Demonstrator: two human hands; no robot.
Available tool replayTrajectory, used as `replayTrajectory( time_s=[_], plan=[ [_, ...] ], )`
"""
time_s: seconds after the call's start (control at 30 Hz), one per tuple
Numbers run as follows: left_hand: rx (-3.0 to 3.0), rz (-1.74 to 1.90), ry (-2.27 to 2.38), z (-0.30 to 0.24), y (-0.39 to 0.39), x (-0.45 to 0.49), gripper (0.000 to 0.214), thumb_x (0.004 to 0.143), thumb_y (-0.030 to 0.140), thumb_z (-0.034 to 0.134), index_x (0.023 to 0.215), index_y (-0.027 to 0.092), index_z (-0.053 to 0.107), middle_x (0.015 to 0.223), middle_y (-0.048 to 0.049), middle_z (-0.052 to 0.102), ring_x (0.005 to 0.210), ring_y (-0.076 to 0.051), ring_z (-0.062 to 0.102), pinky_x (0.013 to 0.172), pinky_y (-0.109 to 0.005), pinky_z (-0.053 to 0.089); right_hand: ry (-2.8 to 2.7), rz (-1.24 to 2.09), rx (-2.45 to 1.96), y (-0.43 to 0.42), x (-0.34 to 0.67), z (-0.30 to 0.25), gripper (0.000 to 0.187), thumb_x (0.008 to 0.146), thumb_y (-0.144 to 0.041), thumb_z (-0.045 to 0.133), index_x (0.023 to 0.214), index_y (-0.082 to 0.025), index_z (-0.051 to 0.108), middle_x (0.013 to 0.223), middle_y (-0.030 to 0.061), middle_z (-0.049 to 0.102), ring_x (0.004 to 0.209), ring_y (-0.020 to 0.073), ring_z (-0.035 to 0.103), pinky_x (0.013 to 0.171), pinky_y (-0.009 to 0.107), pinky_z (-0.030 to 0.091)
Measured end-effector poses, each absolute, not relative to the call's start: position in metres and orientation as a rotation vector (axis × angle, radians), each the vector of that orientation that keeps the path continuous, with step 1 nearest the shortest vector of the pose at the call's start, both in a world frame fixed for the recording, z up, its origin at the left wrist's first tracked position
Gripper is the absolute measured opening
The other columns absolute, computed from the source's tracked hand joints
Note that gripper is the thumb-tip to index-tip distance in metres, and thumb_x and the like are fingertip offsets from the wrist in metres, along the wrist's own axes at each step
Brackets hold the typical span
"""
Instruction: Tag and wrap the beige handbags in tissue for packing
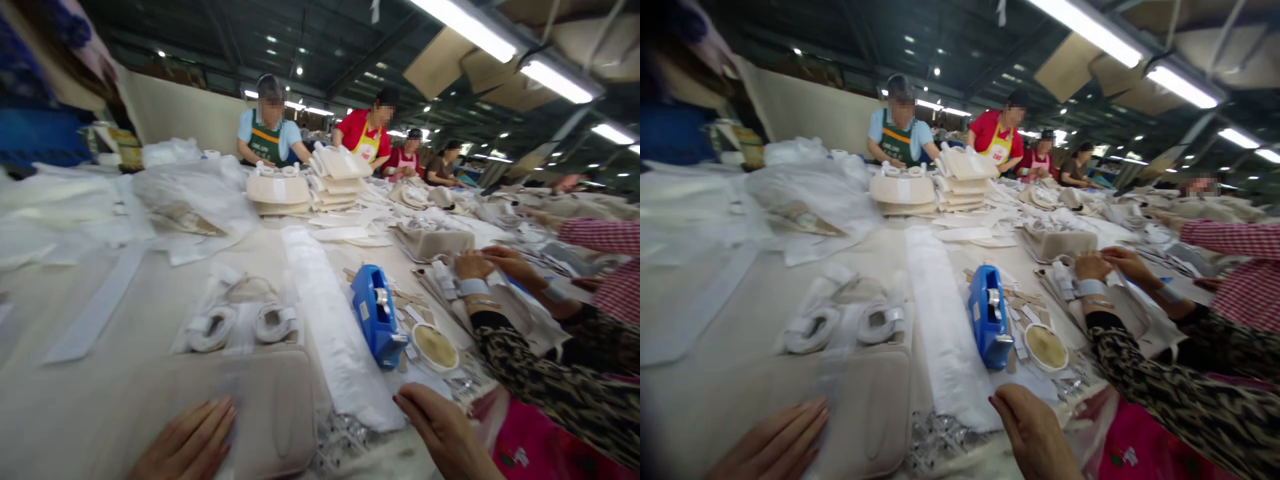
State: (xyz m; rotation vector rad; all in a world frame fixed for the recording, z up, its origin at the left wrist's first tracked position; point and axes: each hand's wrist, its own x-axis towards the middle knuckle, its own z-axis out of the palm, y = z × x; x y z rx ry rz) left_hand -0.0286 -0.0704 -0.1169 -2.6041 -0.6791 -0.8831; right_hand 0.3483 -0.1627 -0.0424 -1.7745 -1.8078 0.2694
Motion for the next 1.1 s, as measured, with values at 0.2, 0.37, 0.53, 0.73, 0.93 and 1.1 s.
replayTrajectory(
  time_s=[0.2,0.37,0.53,0.73,0.93,1.1],
  plan=[
    [-2.704,-0.802,-0.830,-0.085,-0.085,-0.014,0.027,0.089,0.012,0.045,0.111,0.007,0.060,0.113,-0.0110,0.065,0.111,-0.021,0.055,0.099,-0.035,0.045,-2.786,0.447,-1.017,-0.107,0.275,0.034,0.020,0.090,-0.020,0.047,0.073,-0.027,0.054,0.064,-0.0012,0.063,0.055,0.0132,0.059,0.048,0.024,0.040],
    [-2.735,-0.742,-0.936,-0.099,-0.090,-0.015,0.031,0.087,0.013,0.049,0.117,0.006,0.056,0.121,-0.0109,0.060,0.116,-0.023,0.051,0.103,-0.038,0.041,-3.137,0.599,-0.717,-0.045,0.194,0.041,0.017,0.087,-0.017,0.054,0.072,-0.023,0.055,0.066,-0.0002,0.064,0.059,0.0134,0.060,0.052,0.024,0.038],
    [-2.724,-0.866,-0.948,-0.102,-0.091,-0.014,0.031,0.087,0.014,0.052,0.116,0.005,0.057,0.118,-0.0090,0.061,0.114,-0.023,0.051,0.104,-0.039,0.039,-3.273,0.161,-0.767,-0.001,0.161,0.006,0.011,0.079,-0.010,0.056,0.073,-0.019,0.059,0.067,0.0043,0.065,0.064,0.0180,0.061,0.056,0.027,0.035],
    [-2.750,-0.860,-0.976,-0.099,-0.088,-0.014,0.030,0.088,0.015,0.051,0.116,0.006,0.057,0.117,-0.0075,0.061,0.114,-0.022,0.050,0.104,-0.038,0.038,-3.425,0.156,-0.996,0.009,0.141,0.005,0.020,0.077,-0.007,0.047,0.081,-0.017,0.064,0.073,0.0071,0.069,0.073,0.0225,0.066,0.063,0.029,0.041],
    [-2.774,-0.855,-0.953,-0.097,-0.088,-0.016,0.026,0.088,0.014,0.049,0.111,0.006,0.061,0.116,-0.0082,0.061,0.111,-0.022,0.052,0.103,-0.038,0.040,-3.354,0.054,-1.454,0.024,0.126,0.012,0.019,0.078,-0.031,0.059,0.076,-0.015,0.070,0.072,0.0121,0.071,0.074,0.0264,0.068,0.058,0.028,0.041],
    [-2.779,-0.842,-0.950,-0.096,-0.088,-0.018,0.027,0.088,0.011,0.046,0.111,0.006,0.059,0.116,-0.0082,0.061,0.112,-0.021,0.051,0.104,-0.037,0.039,-3.194,0.127,-1.678,0.052,0.143,0.015,0.034,0.065,-0.051,0.071,0.072,-0.018,0.067,0.066,0.0060,0.067,0.065,0.0234,0.063,0.051,0.026,0.035]
  ],
)
